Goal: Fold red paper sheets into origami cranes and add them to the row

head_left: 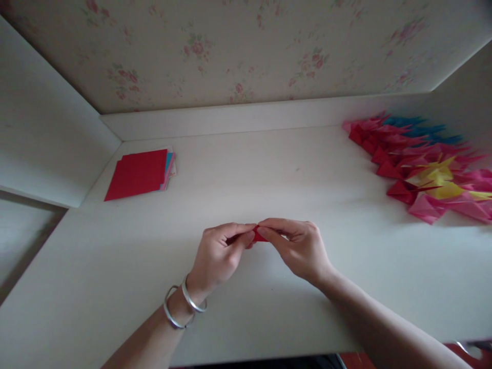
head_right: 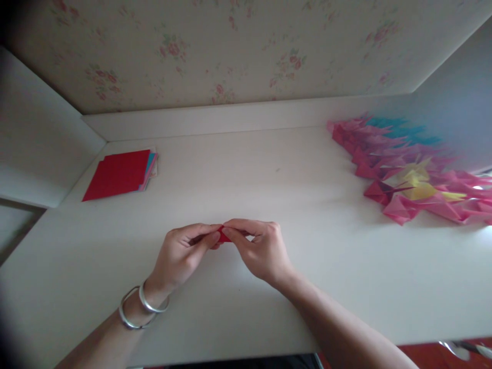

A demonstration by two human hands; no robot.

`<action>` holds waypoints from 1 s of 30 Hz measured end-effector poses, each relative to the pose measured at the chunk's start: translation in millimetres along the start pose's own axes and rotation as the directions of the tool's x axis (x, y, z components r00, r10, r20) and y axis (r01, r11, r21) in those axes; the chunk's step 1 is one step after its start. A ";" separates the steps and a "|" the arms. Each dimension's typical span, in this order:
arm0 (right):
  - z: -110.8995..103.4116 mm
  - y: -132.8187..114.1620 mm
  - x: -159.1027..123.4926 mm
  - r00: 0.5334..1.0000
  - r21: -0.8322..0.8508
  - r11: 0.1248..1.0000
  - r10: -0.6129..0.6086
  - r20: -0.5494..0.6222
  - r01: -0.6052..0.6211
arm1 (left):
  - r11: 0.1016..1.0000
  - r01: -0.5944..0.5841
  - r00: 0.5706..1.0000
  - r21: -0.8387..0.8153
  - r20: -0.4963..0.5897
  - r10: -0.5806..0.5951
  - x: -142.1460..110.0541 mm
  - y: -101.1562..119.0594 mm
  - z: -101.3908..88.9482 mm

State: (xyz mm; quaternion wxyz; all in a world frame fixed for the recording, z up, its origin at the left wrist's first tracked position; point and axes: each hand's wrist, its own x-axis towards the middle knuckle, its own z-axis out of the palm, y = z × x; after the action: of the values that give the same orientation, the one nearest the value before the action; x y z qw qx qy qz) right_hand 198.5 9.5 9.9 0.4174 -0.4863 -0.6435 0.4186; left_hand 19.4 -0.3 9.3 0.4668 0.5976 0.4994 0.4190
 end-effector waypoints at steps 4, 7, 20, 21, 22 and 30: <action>2.4 5.6 0.3 0.998 0.094 0.994 0.062 -0.010 -0.061 | 0.986 0.121 0.992 -0.114 0.040 -0.117 1.9 -0.9 -0.4; 2.7 9.7 1.6 0.986 0.242 0.956 0.157 0.052 -0.165 | 0.998 0.065 0.998 0.019 0.018 -0.065 1.1 0.4 0.3; -1.2 -0.2 1.1 1.000 -0.148 0.989 0.017 -0.022 -0.020 | 0.981 0.188 0.977 -0.043 0.108 -0.182 -1.3 1.2 3.7; -1.1 1.0 1.3 0.998 -0.147 0.989 0.017 -0.059 -0.025 | 0.984 0.178 0.979 -0.017 0.106 -0.176 -1.2 0.7 3.7; -1.1 2.8 1.7 0.996 -0.143 0.989 0.022 -0.092 -0.035 | 0.986 0.164 0.981 0.016 0.105 -0.165 -1.3 0.3 3.6; -0.1 10.7 6.4 0.973 0.167 0.965 0.179 0.147 -0.202 | 0.994 0.109 0.994 0.007 0.029 -0.110 -6.2 5.3 -0.6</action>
State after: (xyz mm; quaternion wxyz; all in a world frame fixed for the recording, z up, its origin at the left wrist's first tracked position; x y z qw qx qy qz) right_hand 200.4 17.7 0.6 0.3744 -0.4775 -0.5790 0.5446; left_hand 19.0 -6.6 14.3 0.4948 0.5767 0.5256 0.3826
